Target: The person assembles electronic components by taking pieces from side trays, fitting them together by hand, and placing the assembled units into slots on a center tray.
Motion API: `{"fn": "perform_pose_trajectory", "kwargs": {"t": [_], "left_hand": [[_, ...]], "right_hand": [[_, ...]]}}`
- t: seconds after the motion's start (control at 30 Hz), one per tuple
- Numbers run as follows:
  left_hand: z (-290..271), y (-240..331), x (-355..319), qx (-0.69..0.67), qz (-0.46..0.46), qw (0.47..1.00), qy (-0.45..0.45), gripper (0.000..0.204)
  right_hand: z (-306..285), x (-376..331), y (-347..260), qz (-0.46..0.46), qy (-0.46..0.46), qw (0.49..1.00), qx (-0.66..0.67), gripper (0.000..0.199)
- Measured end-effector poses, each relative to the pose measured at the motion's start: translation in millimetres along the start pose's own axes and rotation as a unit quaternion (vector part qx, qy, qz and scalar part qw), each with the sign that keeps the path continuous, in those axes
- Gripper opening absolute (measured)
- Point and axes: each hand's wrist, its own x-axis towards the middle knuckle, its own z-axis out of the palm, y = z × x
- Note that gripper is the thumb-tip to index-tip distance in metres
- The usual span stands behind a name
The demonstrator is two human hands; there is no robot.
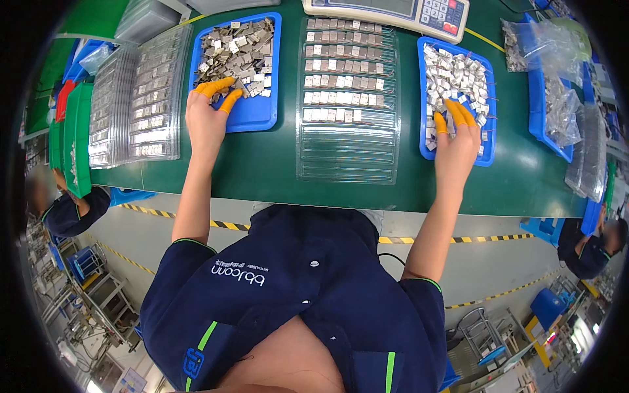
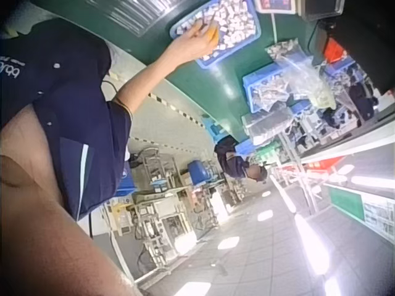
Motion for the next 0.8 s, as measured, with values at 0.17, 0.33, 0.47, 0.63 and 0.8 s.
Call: {"fn": "perform_pose_trajectory", "kwargs": {"t": [0.17,0.33,0.47,0.63,0.8], "left_hand": [[0.1,-3.2,12.1,-0.012,0.052,0.998,-0.025,0.021],[-2.2,0.9,11.6,-0.034,0.047,0.997,-0.052,0.022],[-1.8,-0.9,9.6,-0.131,-0.039,0.990,-0.046,0.019],[-2.1,-2.7,4.5,-0.224,-0.018,0.974,0.025,0.019],[-5.7,12.0,1.6,-0.381,-0.022,0.923,-0.049,0.024]], "right_hand": [[-2.9,2.2,2.8,0.098,-0.022,0.994,-0.045,0.026],[-4.0,8.3,5.7,0.211,-0.038,0.977,-0.004,0.028],[-3.4,3.7,10.0,0.162,0.058,0.982,0.075,0.031],[-8.4,2.6,20.3,0.053,0.111,0.992,0.038,0.032],[-15.9,-2.1,5.8,0.148,0.045,0.982,0.106,0.027]]}}
